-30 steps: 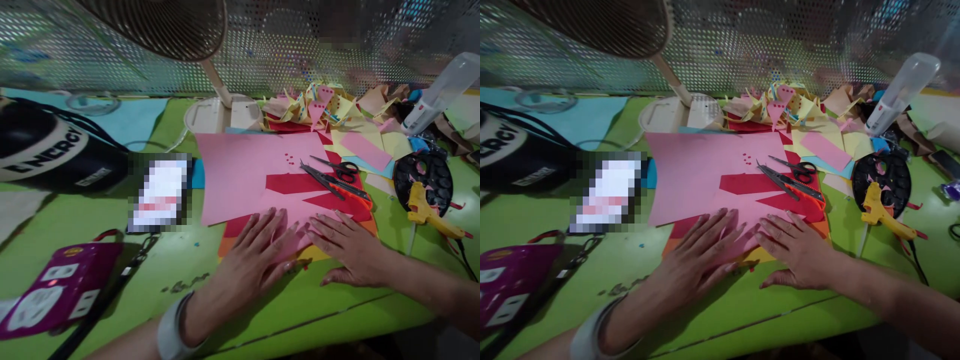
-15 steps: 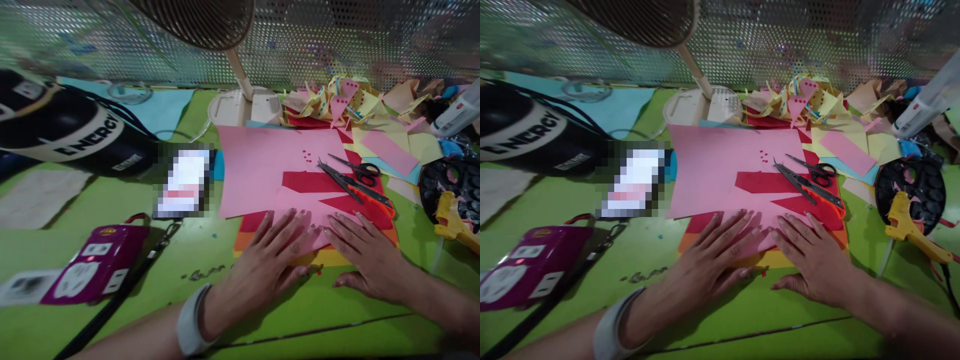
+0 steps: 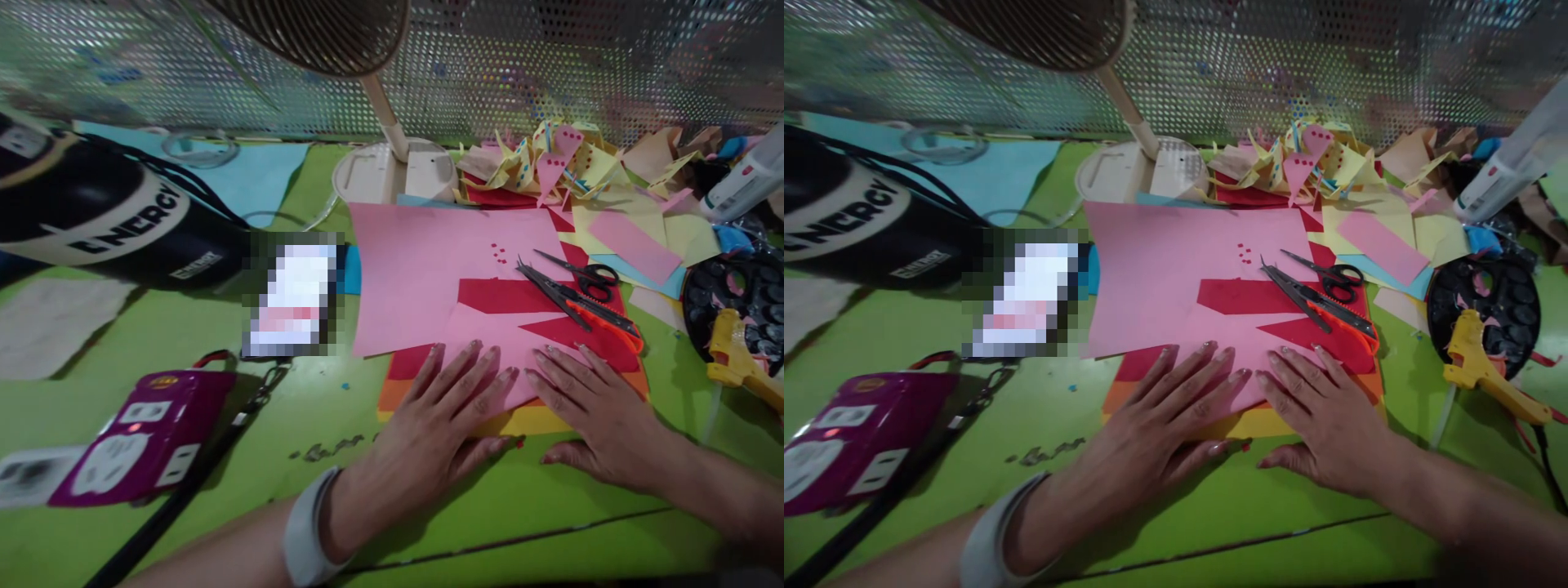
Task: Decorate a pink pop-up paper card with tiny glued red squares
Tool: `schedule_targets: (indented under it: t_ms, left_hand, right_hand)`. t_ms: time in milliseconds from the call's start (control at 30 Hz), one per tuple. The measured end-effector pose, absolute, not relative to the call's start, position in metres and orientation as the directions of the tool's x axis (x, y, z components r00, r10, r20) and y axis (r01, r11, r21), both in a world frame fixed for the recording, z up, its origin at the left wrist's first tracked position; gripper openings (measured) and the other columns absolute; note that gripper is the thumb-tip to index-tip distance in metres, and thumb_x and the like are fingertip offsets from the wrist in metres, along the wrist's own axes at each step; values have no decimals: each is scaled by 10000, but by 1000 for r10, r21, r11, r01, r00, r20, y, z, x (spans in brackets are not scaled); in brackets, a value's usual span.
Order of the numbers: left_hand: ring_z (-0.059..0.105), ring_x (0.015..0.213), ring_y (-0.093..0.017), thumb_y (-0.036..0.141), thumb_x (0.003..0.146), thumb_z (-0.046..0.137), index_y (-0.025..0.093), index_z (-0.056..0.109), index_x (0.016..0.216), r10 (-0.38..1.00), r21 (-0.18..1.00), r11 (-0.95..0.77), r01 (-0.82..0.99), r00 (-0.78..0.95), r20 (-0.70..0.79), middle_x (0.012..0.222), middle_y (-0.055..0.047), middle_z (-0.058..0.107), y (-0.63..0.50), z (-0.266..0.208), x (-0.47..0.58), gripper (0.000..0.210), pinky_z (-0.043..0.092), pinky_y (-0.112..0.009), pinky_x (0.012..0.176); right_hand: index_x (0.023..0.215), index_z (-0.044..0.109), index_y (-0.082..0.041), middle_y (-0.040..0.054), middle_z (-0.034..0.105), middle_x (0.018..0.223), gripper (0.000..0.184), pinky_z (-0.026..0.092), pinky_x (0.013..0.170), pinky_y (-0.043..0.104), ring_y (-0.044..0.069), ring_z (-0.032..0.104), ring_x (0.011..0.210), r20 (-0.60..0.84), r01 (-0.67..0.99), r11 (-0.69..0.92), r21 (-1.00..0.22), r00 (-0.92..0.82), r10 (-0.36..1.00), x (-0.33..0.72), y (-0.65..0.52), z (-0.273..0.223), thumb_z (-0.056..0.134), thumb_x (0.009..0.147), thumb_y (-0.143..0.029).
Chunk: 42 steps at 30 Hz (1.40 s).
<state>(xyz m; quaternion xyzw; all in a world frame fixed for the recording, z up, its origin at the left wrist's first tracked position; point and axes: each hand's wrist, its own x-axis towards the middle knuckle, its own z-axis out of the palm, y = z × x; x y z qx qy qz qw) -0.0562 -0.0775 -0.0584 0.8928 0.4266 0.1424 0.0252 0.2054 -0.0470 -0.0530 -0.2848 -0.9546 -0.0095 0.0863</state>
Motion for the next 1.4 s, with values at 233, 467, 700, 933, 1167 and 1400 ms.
schedule_targets:
  t_ms: [233,467,700,933,1167,1400]
  left_hand:
    - [341,1442,-295,433,952,513,278,338,1514,745,171,-662,730,615,259,1518,-62,463,-76,-68,-62,609,207,-539,1204]
    - [341,1439,-324,404,945,498,340,170,1565,748,170,-660,732,620,236,1570,-51,377,-74,-76,-70,704,209,-586,1197]
    - [317,1452,-309,343,951,485,334,153,1569,743,143,-665,733,628,232,1573,-52,372,-73,-70,-70,702,207,-555,1207]
    - [362,1426,-331,417,950,475,322,200,1563,736,140,-670,729,630,247,1569,-55,382,-73,-73,-71,679,198,-547,1212]
    - [342,1438,-321,426,946,474,286,203,1566,732,108,-674,731,641,231,1592,-55,338,-73,-70,-71,691,181,-530,1221]
    - [323,1447,-316,411,956,474,249,232,1561,711,72,-691,719,658,248,1592,-69,335,-73,-71,-70,671,163,-506,1229]
  right_hand:
    - [1474,401,-112,158,391,1542,755,303,1163,528,292,319,1447,120,536,838,-107,-829,546,203,-44,-53,353,946,-650]
    - [1491,370,-149,107,359,1569,753,224,1206,496,244,253,1479,73,565,812,-148,-812,579,198,-44,-53,332,945,-666]
    - [1488,372,-124,114,329,1580,776,182,1223,465,238,255,1478,89,576,804,-149,-802,591,197,-46,-55,259,954,-675]
    - [1489,362,-112,121,326,1581,767,169,1225,460,252,260,1476,92,582,800,-145,-798,596,196,-49,-56,305,956,-660]
    - [1496,343,-93,147,327,1578,795,156,1219,497,280,248,1476,90,570,805,-163,-804,588,197,-50,-57,340,945,-666]
    - [1505,318,-96,144,310,1585,792,159,1202,553,284,216,1486,62,575,801,-167,-805,590,197,-51,-54,318,951,-661]
